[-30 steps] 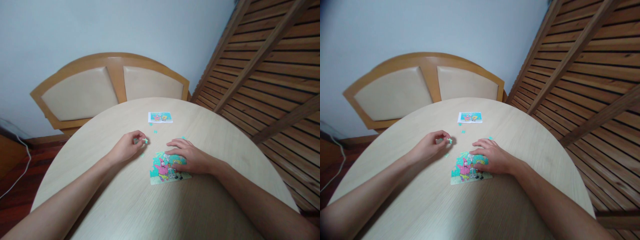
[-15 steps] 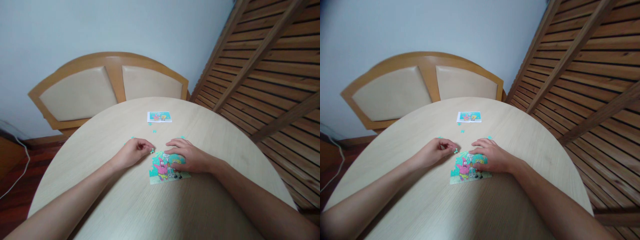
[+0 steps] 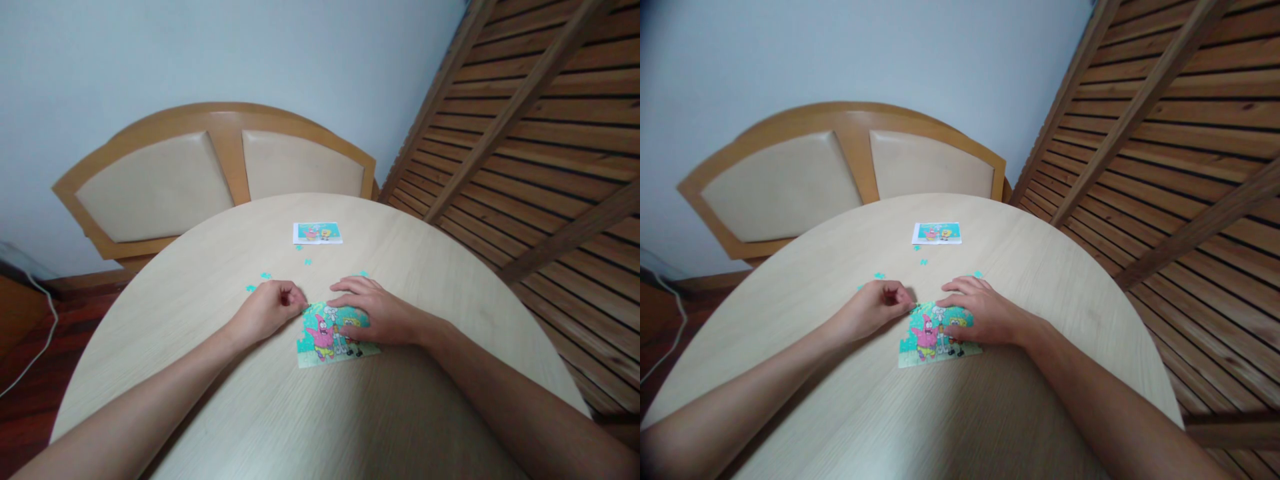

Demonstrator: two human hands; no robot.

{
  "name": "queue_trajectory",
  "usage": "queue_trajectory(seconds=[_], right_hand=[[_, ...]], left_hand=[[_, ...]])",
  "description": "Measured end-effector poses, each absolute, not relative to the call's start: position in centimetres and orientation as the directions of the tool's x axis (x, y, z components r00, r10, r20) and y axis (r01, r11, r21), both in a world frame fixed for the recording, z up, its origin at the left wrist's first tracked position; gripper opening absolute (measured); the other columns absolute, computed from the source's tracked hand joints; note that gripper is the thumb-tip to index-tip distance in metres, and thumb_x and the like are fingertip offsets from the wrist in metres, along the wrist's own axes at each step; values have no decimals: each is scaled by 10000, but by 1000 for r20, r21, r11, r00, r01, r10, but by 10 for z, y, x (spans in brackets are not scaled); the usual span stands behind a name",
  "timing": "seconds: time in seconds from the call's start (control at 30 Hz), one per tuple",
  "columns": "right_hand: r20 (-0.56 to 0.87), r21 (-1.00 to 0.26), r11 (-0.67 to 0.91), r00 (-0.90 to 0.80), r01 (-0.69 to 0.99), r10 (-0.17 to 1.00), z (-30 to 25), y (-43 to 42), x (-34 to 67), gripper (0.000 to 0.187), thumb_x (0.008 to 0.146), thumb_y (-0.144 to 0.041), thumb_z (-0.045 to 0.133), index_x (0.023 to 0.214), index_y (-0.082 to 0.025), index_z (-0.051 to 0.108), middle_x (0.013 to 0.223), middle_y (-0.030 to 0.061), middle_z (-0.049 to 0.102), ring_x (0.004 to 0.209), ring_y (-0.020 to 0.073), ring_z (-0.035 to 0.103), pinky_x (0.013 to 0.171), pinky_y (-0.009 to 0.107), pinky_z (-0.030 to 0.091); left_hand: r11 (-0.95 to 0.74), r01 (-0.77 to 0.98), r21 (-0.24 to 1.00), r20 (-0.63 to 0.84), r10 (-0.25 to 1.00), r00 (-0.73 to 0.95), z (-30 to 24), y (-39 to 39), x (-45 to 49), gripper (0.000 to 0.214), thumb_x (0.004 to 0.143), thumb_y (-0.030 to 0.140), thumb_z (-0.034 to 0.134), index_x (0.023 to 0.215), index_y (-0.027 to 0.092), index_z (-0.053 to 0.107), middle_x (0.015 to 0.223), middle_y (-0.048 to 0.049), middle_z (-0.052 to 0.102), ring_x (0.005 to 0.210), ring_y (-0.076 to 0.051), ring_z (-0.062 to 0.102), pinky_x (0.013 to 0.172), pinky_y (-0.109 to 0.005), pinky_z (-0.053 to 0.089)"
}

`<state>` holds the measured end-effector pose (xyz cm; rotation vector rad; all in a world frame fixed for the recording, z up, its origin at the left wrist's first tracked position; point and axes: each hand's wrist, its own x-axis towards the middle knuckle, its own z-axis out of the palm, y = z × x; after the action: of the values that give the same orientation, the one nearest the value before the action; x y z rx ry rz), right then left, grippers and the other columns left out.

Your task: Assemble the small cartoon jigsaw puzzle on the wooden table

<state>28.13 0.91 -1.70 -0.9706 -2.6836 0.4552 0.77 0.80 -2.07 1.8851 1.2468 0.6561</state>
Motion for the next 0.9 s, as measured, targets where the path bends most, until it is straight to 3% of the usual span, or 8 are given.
queue_trajectory(seconds=[0.5,0.7,0.9], right_hand=[[105,-363,723,-746,587,658,-14,8,280,525,880,-568,668,1297,-250,663,1450,126,555,1353,336,466,1137,584,326],[108,-365,724,-746,585,657,-14,8,281,534,877,-572,670,1300,-247,665,1450,129,555,1353,339,466,1138,592,322],[111,-375,721,-744,582,659,-14,8,280,529,875,-572,671,1296,-251,665,1448,129,556,1352,341,465,1142,604,309]], left_hand=[[-315,690,651,30,920,392,-16,4,7,161,854,311,600,800,185,685,716,-6,678,620,-138,539,578,-260,346],[-305,705,640,69,937,342,-10,9,1,230,906,396,591,857,194,689,766,-15,697,648,-160,572,605,-280,394],[-436,749,499,233,900,369,-19,11,2,302,825,374,746,1063,197,688,1057,-84,711,1026,-282,606,927,-422,452]])
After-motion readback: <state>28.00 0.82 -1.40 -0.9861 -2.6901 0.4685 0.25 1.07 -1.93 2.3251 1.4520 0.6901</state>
